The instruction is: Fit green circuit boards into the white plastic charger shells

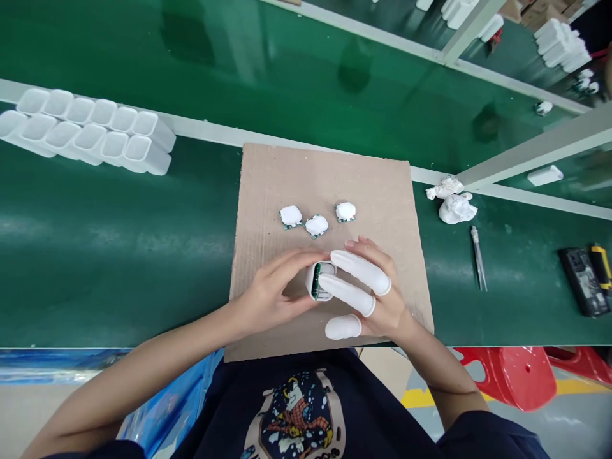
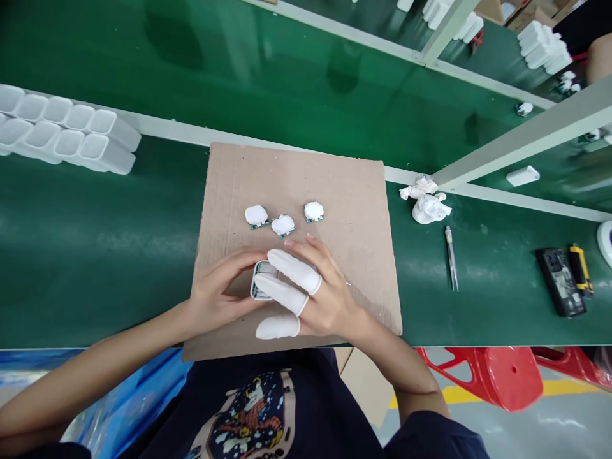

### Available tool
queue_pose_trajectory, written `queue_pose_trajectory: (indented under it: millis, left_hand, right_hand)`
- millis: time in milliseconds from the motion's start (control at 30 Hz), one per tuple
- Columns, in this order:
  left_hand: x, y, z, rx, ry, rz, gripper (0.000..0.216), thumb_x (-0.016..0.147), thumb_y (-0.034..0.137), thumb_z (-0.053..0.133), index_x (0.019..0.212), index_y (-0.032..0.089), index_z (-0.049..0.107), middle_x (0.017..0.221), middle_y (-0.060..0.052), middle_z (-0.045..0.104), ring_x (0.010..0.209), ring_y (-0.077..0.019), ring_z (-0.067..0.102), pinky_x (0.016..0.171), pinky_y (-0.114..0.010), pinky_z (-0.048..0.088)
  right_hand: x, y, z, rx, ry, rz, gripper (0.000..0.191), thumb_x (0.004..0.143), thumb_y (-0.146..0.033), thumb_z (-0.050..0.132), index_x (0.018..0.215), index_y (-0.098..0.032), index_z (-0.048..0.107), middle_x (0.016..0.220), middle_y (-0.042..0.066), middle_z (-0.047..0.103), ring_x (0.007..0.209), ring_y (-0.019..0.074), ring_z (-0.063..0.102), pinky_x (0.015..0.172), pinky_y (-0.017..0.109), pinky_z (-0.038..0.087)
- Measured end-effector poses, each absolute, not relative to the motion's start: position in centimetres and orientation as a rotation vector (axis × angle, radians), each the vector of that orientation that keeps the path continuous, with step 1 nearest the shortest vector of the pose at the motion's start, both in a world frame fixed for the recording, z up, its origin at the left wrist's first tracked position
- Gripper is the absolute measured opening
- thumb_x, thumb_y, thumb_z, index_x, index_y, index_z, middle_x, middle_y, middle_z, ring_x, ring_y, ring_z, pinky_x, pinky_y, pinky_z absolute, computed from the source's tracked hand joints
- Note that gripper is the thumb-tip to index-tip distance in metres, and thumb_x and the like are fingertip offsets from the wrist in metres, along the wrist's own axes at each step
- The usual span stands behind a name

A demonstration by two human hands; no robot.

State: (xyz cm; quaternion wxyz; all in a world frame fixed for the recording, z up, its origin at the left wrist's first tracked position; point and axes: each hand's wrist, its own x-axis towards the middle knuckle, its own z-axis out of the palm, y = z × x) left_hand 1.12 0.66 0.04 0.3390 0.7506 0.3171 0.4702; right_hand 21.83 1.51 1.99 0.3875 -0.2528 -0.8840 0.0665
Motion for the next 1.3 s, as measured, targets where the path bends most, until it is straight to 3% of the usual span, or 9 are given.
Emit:
queue_pose_trajectory:
  millis: [200,400,600,767,933,1133,1300]
  left_hand:
    - [1.1,0.6,-0.3,1.995,0.827,1.279,0.050,0.089,0.019,0.068,0.135,0.017,0.051,0.118,-0.015,0.067,0.109,-0.0223,0.066,0.092,-0.037,0.058]
    - [1.0,0.9,-0.7,2.054,0.860,1.304,0.056,0.084,0.014,0.073,0.136,0.014,0.052,0.119,-0.016,0.067,0.111,-0.0235,0.065,0.095,-0.038,0.057]
    - [0.7,1.1,0.0,2.071,0.819,1.330,0.061,0.083,0.016,0.074,0.139,0.017,0.050,0.118,-0.014,0.069,0.109,-0.0242,0.067,0.093,-0.037,0.057]
    - [0.6,1.2,0.3,2.084,0.772,1.311,0.062,0.084,0.024,0.075,0.140,0.020,0.048,0.115,-0.013,0.070,0.105,-0.0239,0.068,0.088,-0.037,0.059]
    - [0.6,1.6,0.5,2.121,0.721,1.404,0.063,0.082,0.024,0.077,0.137,0.013,0.050,0.111,-0.016,0.069,0.105,-0.0242,0.068,0.087,-0.036,0.060]
    - [0.7,1.8,0.4,2.211,0.705,1.434,0.067,0.084,0.046,0.072,0.138,0.014,0.051,0.100,-0.012,0.068,0.086,-0.0198,0.068,0.072,-0.032,0.060]
    - [0.7,1.9,0.2,2.146,0.613,1.280,0.071,0.087,0.052,0.064,0.145,0.016,0.044,0.100,-0.012,0.066,0.089,-0.0208,0.066,0.073,-0.033,0.058]
  right_hand:
    - [21.7,1.8,1.3,-0.600,-2.260,0.075,0.036,0.096,-0.050,0.052,0.113,-0.021,0.063,0.120,0.013,0.061,0.130,0.0320,0.050,0.105,0.057,0.049]
    - [21.3,1.8,0.5,-0.625,-2.297,-0.007,0.029,0.095,-0.044,0.056,0.109,-0.020,0.064,0.123,0.012,0.061,0.133,0.0320,0.047,0.108,0.057,0.045]
    - [22.2,2.4,2.6,-0.636,-2.226,0.276,0.036,0.095,-0.046,0.055,0.121,-0.020,0.055,0.124,0.012,0.059,0.125,0.0276,0.055,0.103,0.052,0.052]
    - [23.4,2.5,4.0,-0.624,-2.208,0.219,0.023,0.088,-0.031,0.068,0.106,-0.021,0.059,0.118,0.009,0.059,0.118,0.0272,0.059,0.104,0.050,0.052]
    - [23.3,2.0,3.4,-0.611,-2.236,0.260,0.022,0.085,-0.015,0.069,0.105,-0.019,0.062,0.120,0.008,0.059,0.121,0.0278,0.056,0.105,0.055,0.051]
    - [23.5,2.0,3.3,-0.650,-2.256,0.282,0.022,0.088,-0.013,0.064,0.109,-0.019,0.062,0.124,0.010,0.058,0.122,0.0262,0.055,0.106,0.053,0.051]
    - [23.5,2.3,3.0,-0.656,-2.358,0.310,0.023,0.090,-0.014,0.061,0.113,-0.020,0.060,0.123,0.012,0.058,0.122,0.0241,0.055,0.106,0.052,0.050]
